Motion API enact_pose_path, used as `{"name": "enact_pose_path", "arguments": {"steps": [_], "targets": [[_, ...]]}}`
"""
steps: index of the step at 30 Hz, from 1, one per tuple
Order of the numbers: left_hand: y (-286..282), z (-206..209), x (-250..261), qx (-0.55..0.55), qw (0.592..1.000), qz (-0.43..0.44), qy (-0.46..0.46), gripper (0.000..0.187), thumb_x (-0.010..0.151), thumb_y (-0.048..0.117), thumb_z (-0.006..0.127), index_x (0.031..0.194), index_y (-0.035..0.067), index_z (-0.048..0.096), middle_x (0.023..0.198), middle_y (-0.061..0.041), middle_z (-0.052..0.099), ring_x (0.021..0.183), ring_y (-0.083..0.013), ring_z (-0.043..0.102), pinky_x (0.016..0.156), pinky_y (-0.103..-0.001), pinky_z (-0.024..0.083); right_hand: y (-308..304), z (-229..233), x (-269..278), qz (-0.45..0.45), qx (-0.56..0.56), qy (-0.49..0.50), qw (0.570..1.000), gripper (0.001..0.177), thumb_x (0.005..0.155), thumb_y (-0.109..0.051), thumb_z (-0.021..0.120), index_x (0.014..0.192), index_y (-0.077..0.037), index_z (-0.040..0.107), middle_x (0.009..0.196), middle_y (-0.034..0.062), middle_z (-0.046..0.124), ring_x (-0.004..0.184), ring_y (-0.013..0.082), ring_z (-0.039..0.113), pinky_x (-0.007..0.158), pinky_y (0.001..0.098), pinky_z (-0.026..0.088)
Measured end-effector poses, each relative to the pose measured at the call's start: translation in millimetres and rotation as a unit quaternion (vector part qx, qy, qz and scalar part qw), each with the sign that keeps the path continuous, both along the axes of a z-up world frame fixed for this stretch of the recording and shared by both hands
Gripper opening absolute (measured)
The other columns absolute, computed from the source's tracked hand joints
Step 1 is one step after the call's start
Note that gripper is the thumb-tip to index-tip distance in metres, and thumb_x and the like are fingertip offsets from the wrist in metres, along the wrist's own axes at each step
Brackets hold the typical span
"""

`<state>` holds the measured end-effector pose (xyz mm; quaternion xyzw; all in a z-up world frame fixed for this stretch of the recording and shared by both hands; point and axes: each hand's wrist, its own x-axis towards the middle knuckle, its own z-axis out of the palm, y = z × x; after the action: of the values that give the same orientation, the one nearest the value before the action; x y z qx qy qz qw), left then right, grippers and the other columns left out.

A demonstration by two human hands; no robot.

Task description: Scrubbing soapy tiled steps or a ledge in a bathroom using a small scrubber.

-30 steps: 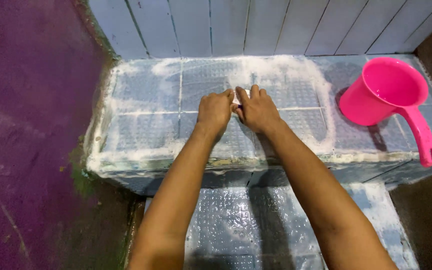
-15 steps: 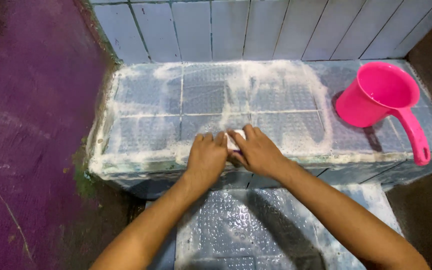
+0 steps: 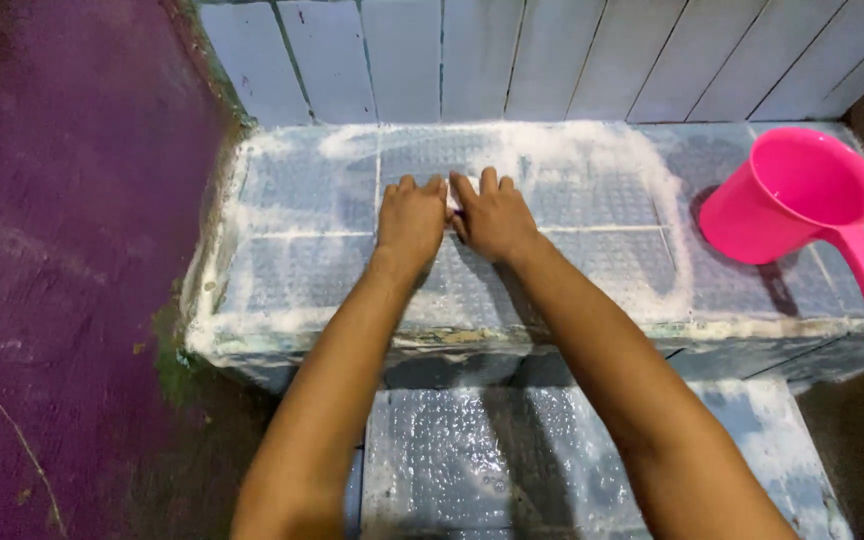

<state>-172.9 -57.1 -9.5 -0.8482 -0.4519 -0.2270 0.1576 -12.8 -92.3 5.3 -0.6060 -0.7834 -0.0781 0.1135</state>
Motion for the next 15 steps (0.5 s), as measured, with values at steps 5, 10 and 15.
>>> {"name": "enact_pose_path", "arguments": {"steps": [5,10,15], "targets": [[-119,30,-5,0.13,0.988,-0.07,0.047,0.009,0.081,0.011,0.072,0.089,0.008,0.076,0.079,-0.006,0.07,0.074,-0.0296,0.063,0.066,-0.043,0.046,-95,13,19,0.099,-0.014,-0.019,0.995,0.06,0.095,-0.043,0.059,0.145,-0.011,0.047,0.107,0.0185,0.048,0.095,0.0463,0.061,0.08,0.0499,0.054],[-178,37,14,0.017,0.987,-0.151,0.057,0.015,0.084,0.013,0.069,0.089,0.001,0.076,0.084,-0.013,0.07,0.079,-0.0315,0.061,0.07,-0.045,0.042,-159,23,50,0.159,-0.061,-0.01,0.985,0.058,0.101,-0.04,0.052,0.149,-0.009,0.043,0.103,0.0194,0.05,0.09,0.0444,0.061,0.078,0.046,0.053],[-104,26,49,0.058,0.991,-0.121,-0.007,0.014,0.078,0.016,0.074,0.084,0.003,0.075,0.076,-0.01,0.068,0.073,-0.0307,0.063,0.067,-0.046,0.044,-96,10,73,0.097,-0.022,-0.007,0.995,0.061,0.103,-0.049,0.044,0.149,-0.009,0.045,0.103,0.0201,0.054,0.096,0.0424,0.059,0.081,0.0476,0.05]]}}
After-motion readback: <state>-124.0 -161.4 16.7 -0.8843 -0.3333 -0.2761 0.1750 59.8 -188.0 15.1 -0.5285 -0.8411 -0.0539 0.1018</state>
